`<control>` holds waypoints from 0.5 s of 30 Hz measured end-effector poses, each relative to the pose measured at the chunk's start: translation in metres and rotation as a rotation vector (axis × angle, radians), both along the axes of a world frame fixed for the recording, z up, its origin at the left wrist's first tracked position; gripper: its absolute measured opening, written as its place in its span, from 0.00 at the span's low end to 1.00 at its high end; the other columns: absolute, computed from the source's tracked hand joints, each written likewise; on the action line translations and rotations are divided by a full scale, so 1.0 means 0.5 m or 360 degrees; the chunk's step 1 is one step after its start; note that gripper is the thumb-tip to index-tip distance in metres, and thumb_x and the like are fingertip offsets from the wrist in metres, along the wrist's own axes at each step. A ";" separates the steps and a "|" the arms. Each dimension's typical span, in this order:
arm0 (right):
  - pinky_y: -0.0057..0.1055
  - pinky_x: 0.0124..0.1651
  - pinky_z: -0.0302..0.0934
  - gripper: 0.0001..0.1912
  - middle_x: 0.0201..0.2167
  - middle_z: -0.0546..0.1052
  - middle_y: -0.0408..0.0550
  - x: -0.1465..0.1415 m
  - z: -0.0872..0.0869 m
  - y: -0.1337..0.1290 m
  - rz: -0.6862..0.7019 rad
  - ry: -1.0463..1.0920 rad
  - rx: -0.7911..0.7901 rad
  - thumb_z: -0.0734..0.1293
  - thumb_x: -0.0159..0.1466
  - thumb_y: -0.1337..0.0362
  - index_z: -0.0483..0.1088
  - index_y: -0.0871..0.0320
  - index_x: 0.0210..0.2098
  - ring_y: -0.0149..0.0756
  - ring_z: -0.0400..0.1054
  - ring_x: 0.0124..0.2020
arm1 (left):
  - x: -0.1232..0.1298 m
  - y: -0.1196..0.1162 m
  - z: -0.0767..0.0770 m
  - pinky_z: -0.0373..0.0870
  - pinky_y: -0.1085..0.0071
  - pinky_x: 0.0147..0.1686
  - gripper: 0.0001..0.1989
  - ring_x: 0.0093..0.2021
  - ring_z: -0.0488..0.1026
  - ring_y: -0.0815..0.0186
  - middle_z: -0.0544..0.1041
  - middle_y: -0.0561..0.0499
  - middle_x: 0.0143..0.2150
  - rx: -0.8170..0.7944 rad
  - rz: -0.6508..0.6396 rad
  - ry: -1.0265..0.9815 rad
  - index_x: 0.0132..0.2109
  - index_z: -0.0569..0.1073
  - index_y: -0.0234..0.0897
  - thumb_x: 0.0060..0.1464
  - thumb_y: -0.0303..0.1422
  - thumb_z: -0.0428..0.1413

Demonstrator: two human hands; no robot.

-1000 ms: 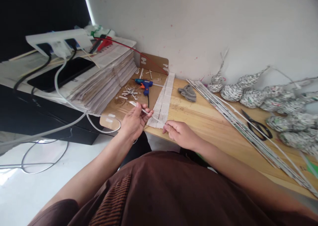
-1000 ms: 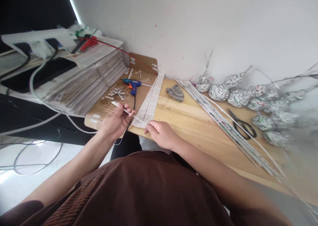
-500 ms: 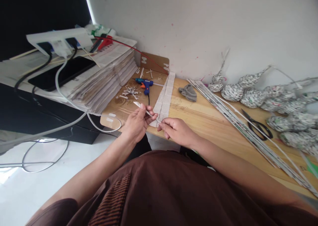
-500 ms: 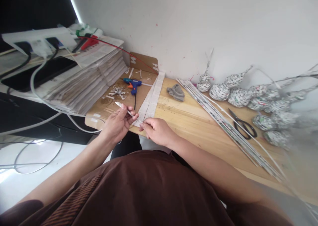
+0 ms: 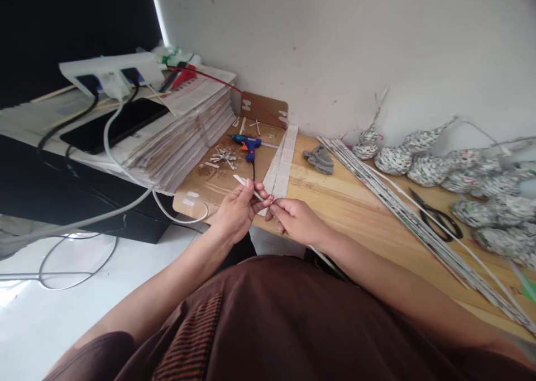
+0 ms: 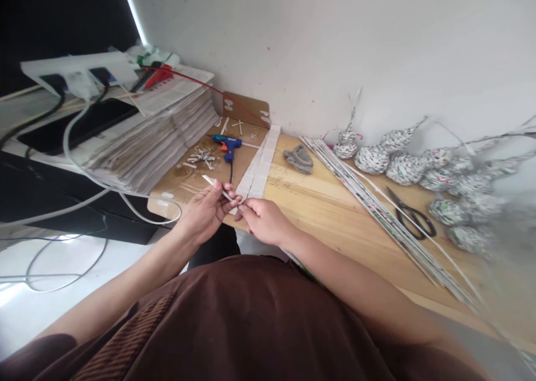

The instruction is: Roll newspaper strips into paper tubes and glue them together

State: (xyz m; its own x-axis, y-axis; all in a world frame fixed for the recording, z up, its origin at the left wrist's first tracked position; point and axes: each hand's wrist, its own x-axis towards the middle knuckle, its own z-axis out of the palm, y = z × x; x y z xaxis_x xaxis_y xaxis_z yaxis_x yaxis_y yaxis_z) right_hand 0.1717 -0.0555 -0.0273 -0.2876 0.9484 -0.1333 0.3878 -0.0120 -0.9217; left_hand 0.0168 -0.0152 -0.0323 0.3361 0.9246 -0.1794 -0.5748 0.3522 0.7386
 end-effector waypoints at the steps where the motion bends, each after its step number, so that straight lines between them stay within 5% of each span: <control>1: 0.30 0.29 0.58 0.19 0.17 0.64 0.40 0.003 -0.003 0.004 0.0059 0.0221 -0.0232 0.54 0.68 0.51 0.66 0.58 0.33 0.30 0.61 0.19 | -0.001 0.000 0.001 0.75 0.74 0.37 0.12 0.32 0.76 0.69 0.73 0.49 0.29 0.0007 -0.0015 -0.0009 0.35 0.71 0.30 0.60 0.36 0.51; 4: 0.30 0.27 0.59 0.21 0.15 0.61 0.38 0.010 -0.002 0.007 0.0148 0.0455 -0.0466 0.55 0.66 0.47 0.66 0.59 0.34 0.29 0.59 0.18 | -0.003 0.000 0.002 0.75 0.74 0.38 0.11 0.32 0.76 0.69 0.73 0.49 0.29 0.0018 -0.0039 -0.0029 0.35 0.71 0.30 0.60 0.35 0.52; 7: 0.29 0.31 0.58 0.17 0.23 0.69 0.44 0.010 0.010 0.002 -0.0060 0.0018 0.0054 0.62 0.63 0.50 0.68 0.58 0.33 0.31 0.63 0.25 | -0.001 0.001 0.002 0.75 0.73 0.39 0.11 0.33 0.76 0.69 0.73 0.49 0.29 0.0008 -0.0017 -0.0043 0.34 0.71 0.30 0.60 0.35 0.52; 9: 0.29 0.33 0.57 0.16 0.24 0.70 0.45 0.009 0.016 0.000 -0.0090 -0.0106 0.0181 0.62 0.64 0.51 0.68 0.58 0.31 0.31 0.63 0.27 | 0.000 0.001 0.003 0.75 0.73 0.39 0.11 0.32 0.76 0.69 0.73 0.49 0.29 -0.0001 -0.0009 -0.0043 0.33 0.71 0.30 0.59 0.35 0.52; 13: 0.30 0.27 0.58 0.21 0.14 0.57 0.36 0.010 0.014 0.006 0.0204 0.0413 -0.0468 0.54 0.67 0.48 0.64 0.57 0.30 0.29 0.56 0.17 | 0.000 0.001 0.004 0.75 0.75 0.34 0.11 0.32 0.76 0.68 0.73 0.49 0.29 -0.0025 -0.0037 -0.0043 0.35 0.72 0.30 0.58 0.36 0.54; 15: 0.29 0.27 0.58 0.20 0.15 0.58 0.36 0.010 0.011 0.008 0.0192 0.0417 -0.0440 0.56 0.66 0.47 0.63 0.57 0.31 0.28 0.57 0.17 | -0.001 0.001 0.002 0.75 0.74 0.35 0.11 0.33 0.76 0.68 0.73 0.49 0.29 -0.0033 -0.0029 -0.0057 0.35 0.72 0.30 0.58 0.36 0.54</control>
